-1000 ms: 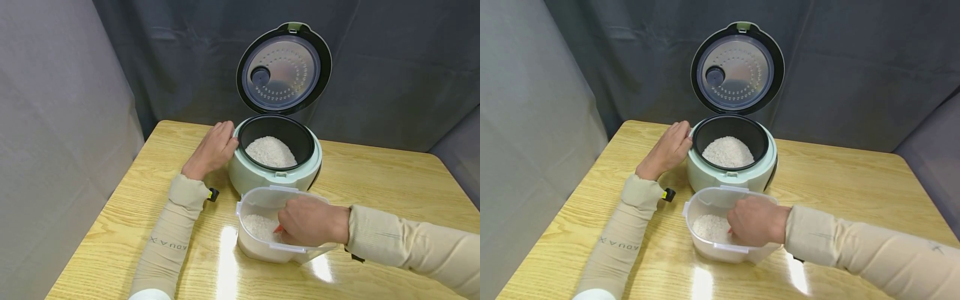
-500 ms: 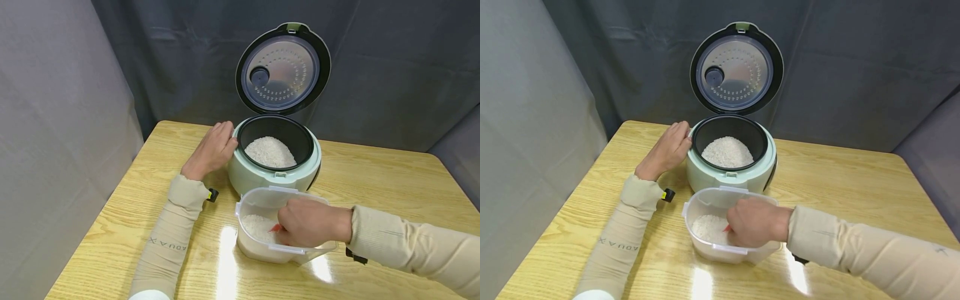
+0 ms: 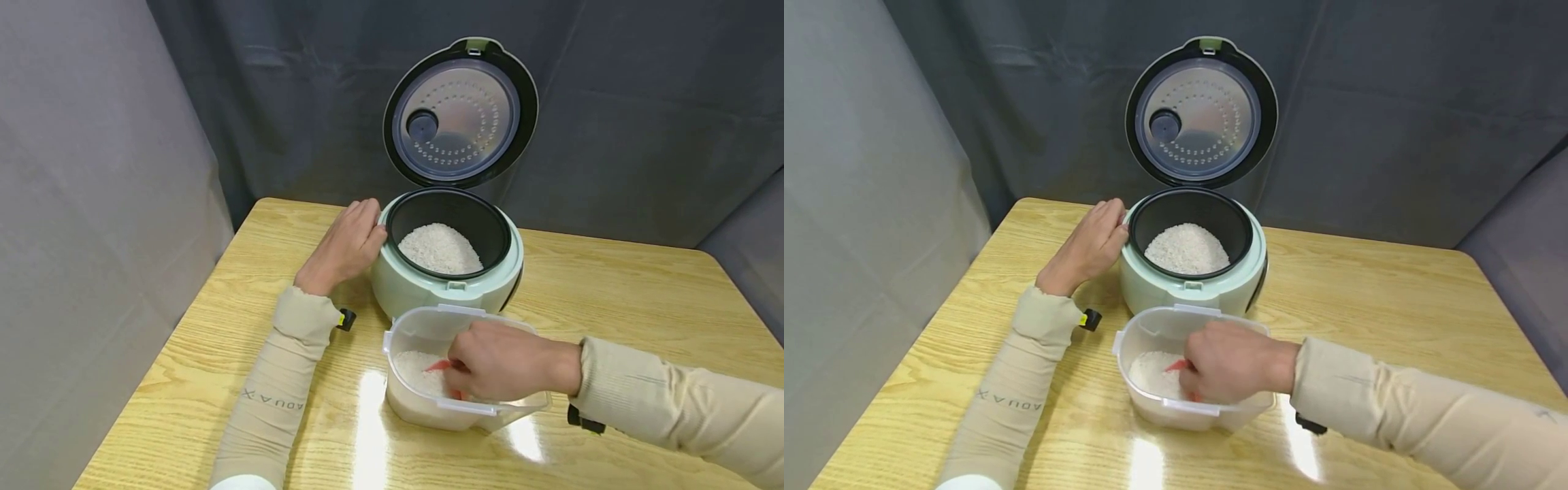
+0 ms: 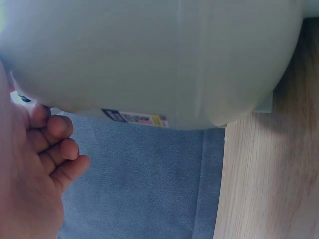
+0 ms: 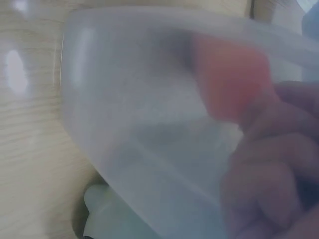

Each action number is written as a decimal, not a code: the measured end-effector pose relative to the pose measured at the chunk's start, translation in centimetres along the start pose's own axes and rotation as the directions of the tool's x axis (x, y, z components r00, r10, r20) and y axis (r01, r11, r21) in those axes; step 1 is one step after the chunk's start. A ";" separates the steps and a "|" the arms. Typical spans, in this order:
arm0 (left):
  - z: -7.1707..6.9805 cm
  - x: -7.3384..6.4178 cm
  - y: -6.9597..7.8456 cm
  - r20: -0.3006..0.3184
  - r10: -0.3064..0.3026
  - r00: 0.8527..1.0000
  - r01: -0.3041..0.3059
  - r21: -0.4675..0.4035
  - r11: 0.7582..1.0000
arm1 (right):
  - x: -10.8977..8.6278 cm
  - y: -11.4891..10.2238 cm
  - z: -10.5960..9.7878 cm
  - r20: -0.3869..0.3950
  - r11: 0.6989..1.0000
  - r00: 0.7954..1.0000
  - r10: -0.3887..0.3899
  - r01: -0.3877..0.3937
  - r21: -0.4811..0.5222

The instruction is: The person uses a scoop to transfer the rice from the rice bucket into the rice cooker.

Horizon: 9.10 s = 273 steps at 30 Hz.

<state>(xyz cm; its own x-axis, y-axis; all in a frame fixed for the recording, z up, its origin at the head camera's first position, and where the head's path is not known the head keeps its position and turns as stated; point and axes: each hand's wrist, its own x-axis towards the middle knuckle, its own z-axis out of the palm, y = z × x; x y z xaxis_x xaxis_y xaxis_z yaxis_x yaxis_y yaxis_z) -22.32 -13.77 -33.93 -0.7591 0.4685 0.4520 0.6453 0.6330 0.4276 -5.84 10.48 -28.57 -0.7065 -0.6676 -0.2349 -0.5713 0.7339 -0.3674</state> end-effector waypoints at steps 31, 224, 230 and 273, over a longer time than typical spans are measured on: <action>0.0 -0.1 0.0 -0.003 0.000 1.000 0.000 -0.008 1.000 | 0.1 0.0 -0.5 -0.007 0.990 1.000 -0.010 0.010 0.141; 0.0 -0.1 0.0 -0.013 0.013 1.000 -0.014 -0.015 1.000 | -2.1 5.1 -6.6 -0.683 0.901 0.730 -0.023 -0.280 -0.330; 0.0 -0.1 0.0 -0.013 0.005 1.000 -0.006 -0.011 1.000 | -3.0 4.1 -5.5 -0.701 0.895 0.694 -0.163 -0.196 -0.401; 0.2 -0.1 -0.1 -0.038 0.028 0.999 -0.029 -0.001 1.000 | -4.5 0.9 -2.2 -0.529 0.841 0.806 -0.265 -0.075 -0.535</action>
<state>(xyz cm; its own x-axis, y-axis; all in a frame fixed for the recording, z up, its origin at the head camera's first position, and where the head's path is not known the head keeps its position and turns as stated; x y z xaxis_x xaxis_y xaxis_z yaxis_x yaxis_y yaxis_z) -22.33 -13.76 -34.13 -0.7365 0.4623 0.4937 0.6668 0.6187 0.4154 -4.07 14.45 -25.86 -0.6387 -0.6665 0.3844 -0.6516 0.7343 0.1903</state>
